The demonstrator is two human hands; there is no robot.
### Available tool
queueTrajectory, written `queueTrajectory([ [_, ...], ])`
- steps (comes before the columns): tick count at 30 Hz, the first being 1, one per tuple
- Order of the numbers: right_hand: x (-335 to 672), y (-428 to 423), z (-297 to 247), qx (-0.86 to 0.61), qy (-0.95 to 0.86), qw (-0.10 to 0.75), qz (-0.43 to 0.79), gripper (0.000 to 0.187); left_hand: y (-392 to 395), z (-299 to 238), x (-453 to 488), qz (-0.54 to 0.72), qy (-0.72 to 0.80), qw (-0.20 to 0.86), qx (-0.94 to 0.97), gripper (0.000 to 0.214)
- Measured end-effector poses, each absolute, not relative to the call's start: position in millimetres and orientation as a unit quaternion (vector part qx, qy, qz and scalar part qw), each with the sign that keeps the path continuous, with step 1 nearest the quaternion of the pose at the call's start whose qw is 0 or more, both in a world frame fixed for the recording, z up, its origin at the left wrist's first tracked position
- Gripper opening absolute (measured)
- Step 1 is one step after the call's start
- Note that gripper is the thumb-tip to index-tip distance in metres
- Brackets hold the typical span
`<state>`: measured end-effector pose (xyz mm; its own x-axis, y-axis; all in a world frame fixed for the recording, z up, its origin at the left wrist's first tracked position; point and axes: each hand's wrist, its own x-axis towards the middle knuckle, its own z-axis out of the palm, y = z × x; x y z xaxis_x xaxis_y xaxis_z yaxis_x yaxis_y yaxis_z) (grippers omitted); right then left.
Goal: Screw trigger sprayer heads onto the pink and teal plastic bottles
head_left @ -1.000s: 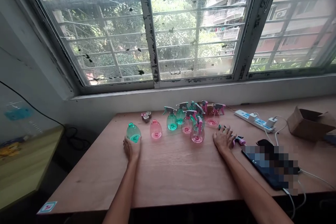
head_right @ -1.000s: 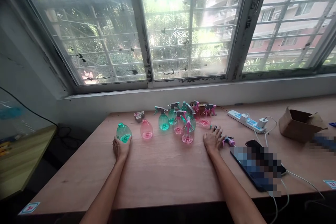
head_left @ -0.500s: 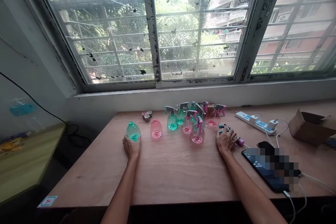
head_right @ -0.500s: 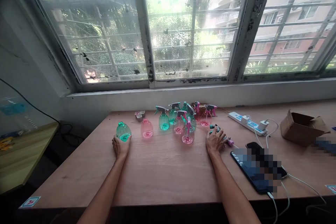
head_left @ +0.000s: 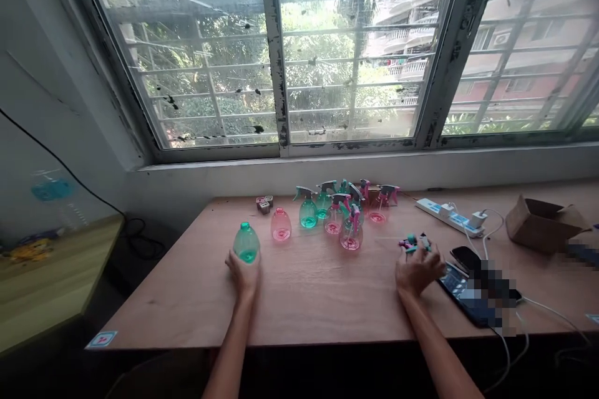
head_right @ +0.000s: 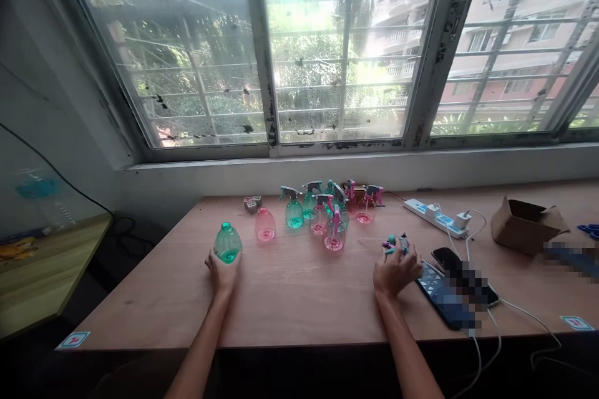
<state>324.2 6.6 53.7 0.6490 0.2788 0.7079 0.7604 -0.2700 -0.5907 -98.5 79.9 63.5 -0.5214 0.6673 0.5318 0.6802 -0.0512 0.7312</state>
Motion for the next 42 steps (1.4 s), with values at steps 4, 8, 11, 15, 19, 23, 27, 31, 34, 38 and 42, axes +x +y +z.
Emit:
queueTrajectory([
  [4, 308.7, -54.8, 47.1, -0.736, -0.334, 0.545, -0.225, 0.05, 21.7, 49.0, -86.3, -0.498, -0.647, -0.064, -0.574, 0.075],
  [8, 274.7, -84.5, 33.5, -0.68, -0.325, 0.656, -0.027, 0.066, -27.3, 49.9, -53.9, -0.466, -0.591, -0.071, -0.654, 0.075],
  [11, 248.2, -78.7, 26.9, -0.658, -0.349, 0.665, 0.051, 0.066, -42.7, 57.5, -34.5, -0.453, -0.552, -0.068, -0.696, 0.078],
  [15, 228.8, -66.2, 25.3, -0.648, -0.374, 0.66, 0.074, 0.066, -45.3, 63.6, -27.9, -0.437, -0.515, -0.071, -0.734, 0.08],
  [19, 223.4, -66.9, 25.9, -0.635, -0.393, 0.661, 0.073, 0.061, -45.6, 64.6, -28.2, -0.418, -0.496, -0.069, -0.758, 0.083],
  [23, 223.4, -68.8, 24.6, -0.606, -0.418, 0.671, 0.09, 0.058, -47.4, 65.2, -27.5, -0.416, -0.498, -0.071, -0.758, 0.082],
  [27, 221.8, -69.7, 25.4, -0.562, -0.461, 0.67, 0.15, 0.06, -46.8, 65.6, -27.0, -0.414, -0.491, -0.095, -0.76, 0.082],
  [31, 218.3, -68.7, 27.0, -0.499, -0.506, 0.655, 0.256, 0.064, -39.4, 66.0, -19.5, -0.416, -0.48, -0.124, -0.762, 0.084],
  [34, 221.0, -58.1, 23.5, -0.475, -0.484, 0.657, 0.329, 0.057, -32.0, 66.6, -7.7, -0.42, -0.48, -0.133, -0.758, 0.084],
  [38, 233.6, -32.8, 18.6, -0.468, -0.426, 0.656, 0.411, 0.049, -22.1, 66.3, 8.7, -0.429, -0.489, -0.138, -0.747, 0.086],
  [42, 243.7, -13.3, 23.5, -0.432, -0.44, 0.616, 0.49, 0.046, -5.6, 64.9, 18.4, -0.433, -0.471, -0.154, -0.753, 0.086],
])
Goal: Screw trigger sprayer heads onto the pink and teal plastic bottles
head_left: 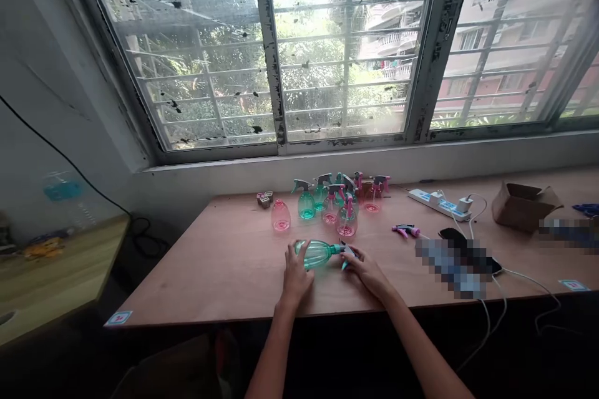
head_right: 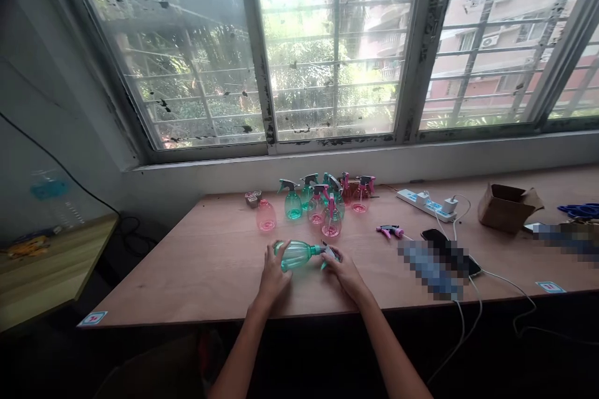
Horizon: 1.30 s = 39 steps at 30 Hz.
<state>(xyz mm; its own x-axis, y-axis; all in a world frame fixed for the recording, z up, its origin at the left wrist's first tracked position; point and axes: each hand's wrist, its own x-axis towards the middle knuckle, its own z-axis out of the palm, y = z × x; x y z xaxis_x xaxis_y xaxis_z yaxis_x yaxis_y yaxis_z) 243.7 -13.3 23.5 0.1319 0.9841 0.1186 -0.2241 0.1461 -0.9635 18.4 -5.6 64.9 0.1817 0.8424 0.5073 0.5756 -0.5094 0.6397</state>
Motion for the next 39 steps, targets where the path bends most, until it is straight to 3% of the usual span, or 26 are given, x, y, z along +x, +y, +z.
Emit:
queueTrajectory([
  [5, 246.1, -4.8, 40.1, -0.398, -0.461, 0.577, 0.544, 0.038, 14.3, 67.0, 16.7, 0.439, 0.41, 0.194, 0.776, 0.057],
  [8, 245.8, -4.4, 50.4, -0.377, -0.489, 0.546, 0.566, 0.035, 16.2, 67.5, 12.3, 0.449, 0.385, 0.215, 0.777, 0.05],
  [16, 248.8, -1.1, 56.8, -0.351, -0.522, 0.512, 0.585, 0.033, 13.7, 62.8, 8.7, 0.455, 0.394, 0.289, 0.745, 0.059],
  [21, 250.7, 5.7, 56.0, -0.34, -0.538, 0.487, 0.598, 0.033, 12.4, 62.4, 12.8, 0.476, 0.435, 0.325, 0.692, 0.082],
  [27, 259.1, 28.6, 50.9, -0.341, -0.572, 0.416, 0.62, 0.025, 27.3, 57.6, 12.4, 0.477, 0.412, 0.358, 0.689, 0.08],
  [33, 256.1, 58.7, 42.0, -0.365, -0.574, 0.378, 0.627, 0.026, 62.3, 77.3, -1.3, 0.431, 0.365, 0.388, 0.728, 0.04],
  [39, 243.8, 65.1, 45.5, -0.377, -0.564, 0.396, 0.619, 0.03, 78.7, 94.9, -10.5, 0.402, 0.362, 0.41, 0.734, 0.035],
])
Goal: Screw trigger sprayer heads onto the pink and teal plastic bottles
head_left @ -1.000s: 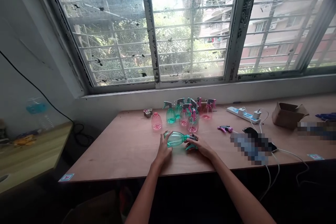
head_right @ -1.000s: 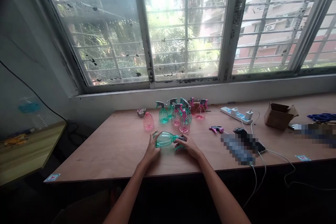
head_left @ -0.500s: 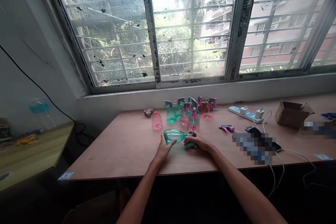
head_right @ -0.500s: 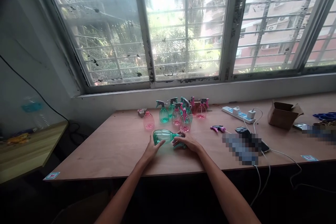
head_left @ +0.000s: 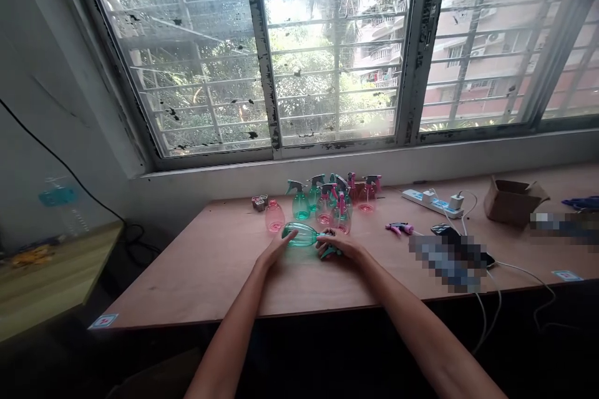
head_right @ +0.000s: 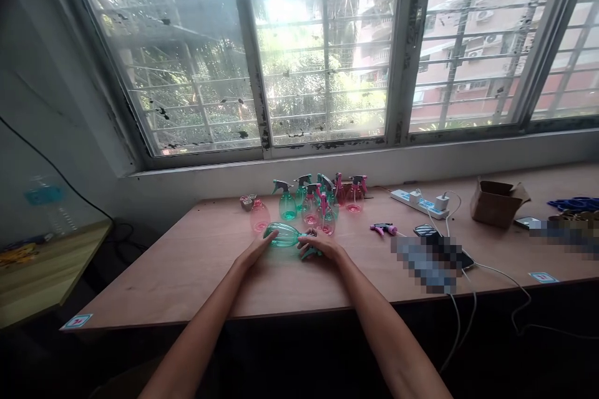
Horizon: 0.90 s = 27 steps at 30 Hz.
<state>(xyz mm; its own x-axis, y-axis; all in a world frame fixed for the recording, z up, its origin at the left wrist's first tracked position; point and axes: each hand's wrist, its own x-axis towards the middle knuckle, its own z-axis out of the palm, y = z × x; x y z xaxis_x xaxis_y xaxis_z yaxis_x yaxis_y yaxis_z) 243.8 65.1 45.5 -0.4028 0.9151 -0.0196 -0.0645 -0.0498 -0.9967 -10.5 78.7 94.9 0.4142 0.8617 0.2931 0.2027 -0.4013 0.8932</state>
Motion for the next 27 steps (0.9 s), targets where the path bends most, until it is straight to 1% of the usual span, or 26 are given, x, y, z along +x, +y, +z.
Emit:
queueTrajectory([
  [6, 243.5, 53.4, 50.4, -0.382, -0.564, 0.415, 0.602, 0.031, 75.6, 88.8, -14.1, 0.394, 0.362, 0.423, 0.732, 0.034],
  [12, 243.2, 54.8, 50.1, -0.389, -0.563, 0.435, 0.586, 0.03, 68.3, 88.7, -17.3, 0.403, 0.355, 0.426, 0.728, 0.041],
  [20, 243.1, 61.5, 43.8, -0.386, -0.562, 0.442, 0.582, 0.03, 64.6, 89.6, -10.1, 0.391, 0.332, 0.425, 0.746, 0.035],
  [25, 244.0, 63.3, 42.4, -0.381, -0.559, 0.453, 0.581, 0.03, 64.1, 85.2, -9.4, 0.41, 0.336, 0.413, 0.74, 0.044],
  [27, 244.0, 64.0, 42.4, -0.381, -0.558, 0.456, 0.58, 0.03, 62.9, 85.1, -9.2, 0.414, 0.332, 0.414, 0.74, 0.044],
])
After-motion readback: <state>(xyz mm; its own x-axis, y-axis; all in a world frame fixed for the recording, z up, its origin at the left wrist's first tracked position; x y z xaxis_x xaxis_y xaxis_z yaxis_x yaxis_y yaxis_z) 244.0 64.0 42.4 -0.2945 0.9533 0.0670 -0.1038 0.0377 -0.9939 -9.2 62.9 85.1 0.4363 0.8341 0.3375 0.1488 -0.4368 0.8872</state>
